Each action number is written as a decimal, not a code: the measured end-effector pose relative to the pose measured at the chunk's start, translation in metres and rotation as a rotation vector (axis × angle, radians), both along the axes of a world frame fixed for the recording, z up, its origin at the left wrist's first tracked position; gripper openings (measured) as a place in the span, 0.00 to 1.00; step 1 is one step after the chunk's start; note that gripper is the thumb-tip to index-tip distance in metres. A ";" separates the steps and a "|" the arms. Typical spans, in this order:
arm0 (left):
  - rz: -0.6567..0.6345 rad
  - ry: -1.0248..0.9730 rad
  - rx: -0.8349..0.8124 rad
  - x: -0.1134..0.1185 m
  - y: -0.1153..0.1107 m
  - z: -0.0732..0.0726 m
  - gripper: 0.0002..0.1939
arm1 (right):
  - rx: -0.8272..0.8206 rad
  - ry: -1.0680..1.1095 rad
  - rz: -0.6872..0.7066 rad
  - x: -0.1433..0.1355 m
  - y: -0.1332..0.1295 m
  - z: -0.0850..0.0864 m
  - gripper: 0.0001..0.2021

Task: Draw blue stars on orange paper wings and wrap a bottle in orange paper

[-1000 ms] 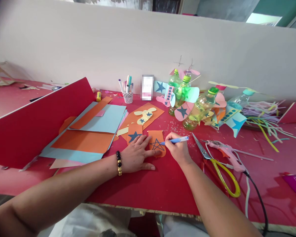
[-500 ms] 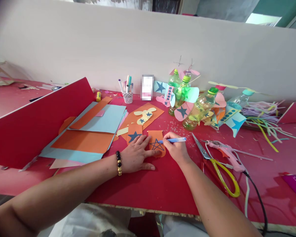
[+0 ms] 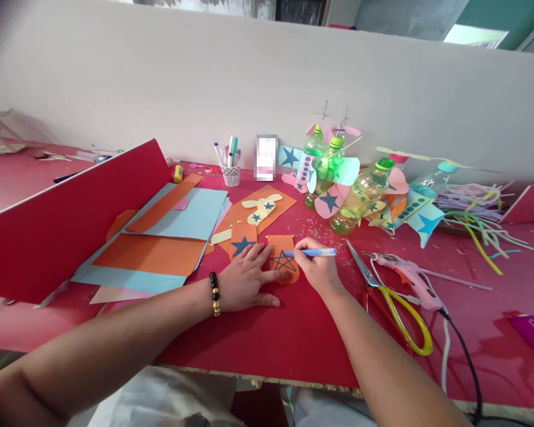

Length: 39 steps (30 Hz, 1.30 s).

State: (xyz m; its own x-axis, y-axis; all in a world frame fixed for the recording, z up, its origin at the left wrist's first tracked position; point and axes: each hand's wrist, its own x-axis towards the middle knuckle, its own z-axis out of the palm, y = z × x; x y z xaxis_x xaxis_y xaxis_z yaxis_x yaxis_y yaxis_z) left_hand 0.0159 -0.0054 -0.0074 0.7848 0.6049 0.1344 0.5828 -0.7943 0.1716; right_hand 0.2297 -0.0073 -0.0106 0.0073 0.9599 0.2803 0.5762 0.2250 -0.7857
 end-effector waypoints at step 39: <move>0.005 0.004 -0.002 0.000 0.000 0.000 0.34 | 0.000 -0.017 0.014 -0.001 0.003 -0.005 0.07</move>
